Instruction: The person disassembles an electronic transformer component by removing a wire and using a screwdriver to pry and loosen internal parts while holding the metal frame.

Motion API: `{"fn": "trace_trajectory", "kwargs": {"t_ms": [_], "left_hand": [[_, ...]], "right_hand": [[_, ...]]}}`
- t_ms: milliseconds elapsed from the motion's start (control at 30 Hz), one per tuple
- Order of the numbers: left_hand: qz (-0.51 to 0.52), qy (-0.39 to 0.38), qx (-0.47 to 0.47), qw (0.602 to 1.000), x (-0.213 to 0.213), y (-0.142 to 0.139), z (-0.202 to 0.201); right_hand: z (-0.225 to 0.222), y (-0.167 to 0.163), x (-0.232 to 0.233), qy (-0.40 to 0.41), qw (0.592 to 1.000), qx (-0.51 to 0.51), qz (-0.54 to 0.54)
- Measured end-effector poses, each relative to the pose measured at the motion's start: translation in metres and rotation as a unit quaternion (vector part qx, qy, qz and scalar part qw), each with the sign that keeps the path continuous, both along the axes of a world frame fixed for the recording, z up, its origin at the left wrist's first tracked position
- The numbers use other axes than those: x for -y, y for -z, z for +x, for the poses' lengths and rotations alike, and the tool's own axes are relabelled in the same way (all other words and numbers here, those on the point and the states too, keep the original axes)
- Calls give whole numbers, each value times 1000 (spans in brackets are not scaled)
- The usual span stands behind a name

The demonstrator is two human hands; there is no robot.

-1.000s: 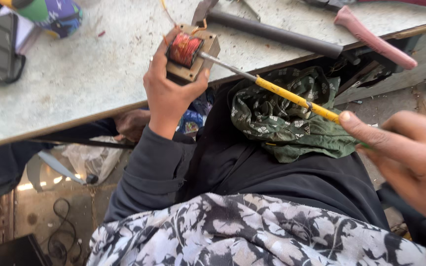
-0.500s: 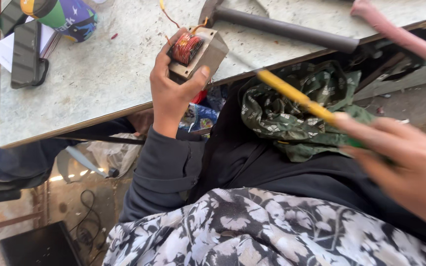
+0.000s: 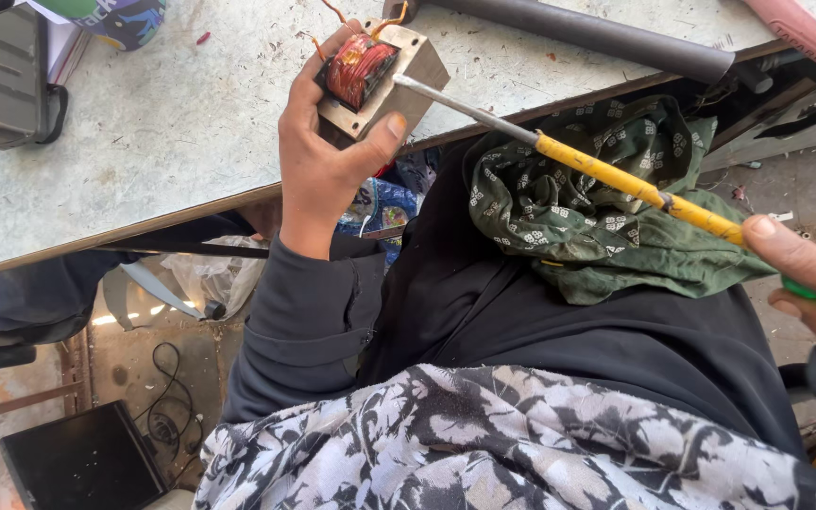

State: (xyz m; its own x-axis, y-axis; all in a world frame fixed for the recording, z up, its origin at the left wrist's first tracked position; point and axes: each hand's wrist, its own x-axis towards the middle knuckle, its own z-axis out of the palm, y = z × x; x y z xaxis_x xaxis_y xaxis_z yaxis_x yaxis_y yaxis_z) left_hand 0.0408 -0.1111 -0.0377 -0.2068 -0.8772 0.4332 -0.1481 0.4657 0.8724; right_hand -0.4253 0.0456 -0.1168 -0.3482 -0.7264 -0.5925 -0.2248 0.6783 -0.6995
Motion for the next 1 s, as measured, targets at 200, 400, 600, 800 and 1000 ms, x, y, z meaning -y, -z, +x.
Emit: {"fn": "trace_trajectory", "kwargs": {"t_ms": [200, 400, 600, 800, 1000], "left_hand": [[-77, -15, 79, 994, -4, 3, -3], [-115, -39, 135, 983, -2, 1, -5], [-179, -114, 157, 964, -3, 10, -9], [-166, -165, 175, 956, -2, 12, -14], [-183, -161, 157, 957, 2, 11, -14]], "right_hand": [[-12, 8, 89, -60, 986, -132, -84], [-8, -10, 119, -85, 964, -221, -124], [27, -50, 75, -215, 902, -322, -189], [66, -112, -19, -368, 822, -351, -257], [90, -137, -19, -349, 846, -318, -246]]}}
